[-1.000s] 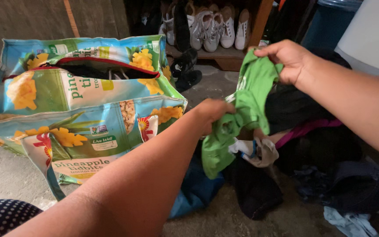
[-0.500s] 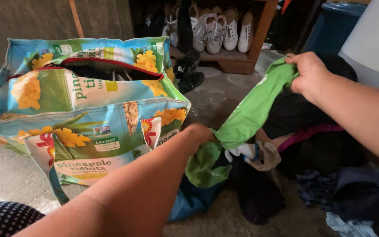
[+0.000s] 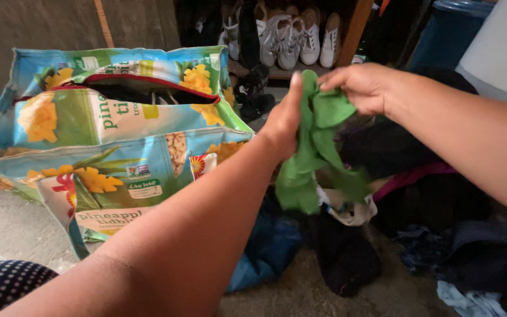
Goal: The person packs various items into a reusable shopping bag. They place a blue cloth, a water bottle, a plastic-wrapped item, a green cloth, a red cloth, a pair of black shoes, and a pair of gloves into the bag.
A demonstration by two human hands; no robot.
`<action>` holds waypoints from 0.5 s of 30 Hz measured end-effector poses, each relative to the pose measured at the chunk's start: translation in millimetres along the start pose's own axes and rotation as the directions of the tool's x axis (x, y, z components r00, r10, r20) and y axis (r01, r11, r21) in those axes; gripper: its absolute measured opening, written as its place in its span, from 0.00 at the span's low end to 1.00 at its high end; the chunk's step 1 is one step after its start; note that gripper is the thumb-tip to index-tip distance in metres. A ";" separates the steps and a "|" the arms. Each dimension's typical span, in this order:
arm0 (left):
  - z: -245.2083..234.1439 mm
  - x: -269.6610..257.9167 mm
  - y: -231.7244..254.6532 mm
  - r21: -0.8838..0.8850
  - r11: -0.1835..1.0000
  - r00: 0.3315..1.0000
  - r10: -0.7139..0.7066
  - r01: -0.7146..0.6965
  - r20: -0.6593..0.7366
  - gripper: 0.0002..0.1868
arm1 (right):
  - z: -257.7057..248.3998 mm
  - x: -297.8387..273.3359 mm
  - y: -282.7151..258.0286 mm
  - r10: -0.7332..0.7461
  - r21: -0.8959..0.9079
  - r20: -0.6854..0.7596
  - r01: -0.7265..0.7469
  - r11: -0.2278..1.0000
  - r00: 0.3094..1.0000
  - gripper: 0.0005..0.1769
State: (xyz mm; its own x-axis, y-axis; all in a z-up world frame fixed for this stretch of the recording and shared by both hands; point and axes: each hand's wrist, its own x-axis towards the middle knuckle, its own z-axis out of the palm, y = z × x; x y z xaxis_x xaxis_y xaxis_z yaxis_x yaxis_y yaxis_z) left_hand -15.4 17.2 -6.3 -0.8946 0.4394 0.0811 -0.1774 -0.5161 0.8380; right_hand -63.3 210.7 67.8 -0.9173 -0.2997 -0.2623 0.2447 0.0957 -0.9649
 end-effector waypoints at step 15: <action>-22.0 26.6 24.8 0.972 0.106 0.893 0.382 0.212 -0.236 0.20 | 79.8 -8.8 186.8 0.527 -0.766 0.000 -0.339 0.547 0.850 0.23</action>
State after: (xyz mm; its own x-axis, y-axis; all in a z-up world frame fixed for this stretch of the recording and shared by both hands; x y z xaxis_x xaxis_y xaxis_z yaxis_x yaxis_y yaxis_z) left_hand -52.7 -0.1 4.7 -0.9640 0.0215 0.2652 0.1902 0.7524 0.6306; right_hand 15.6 155.5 -111.2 -0.6510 -0.2042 -0.7311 0.2037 0.8808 -0.4275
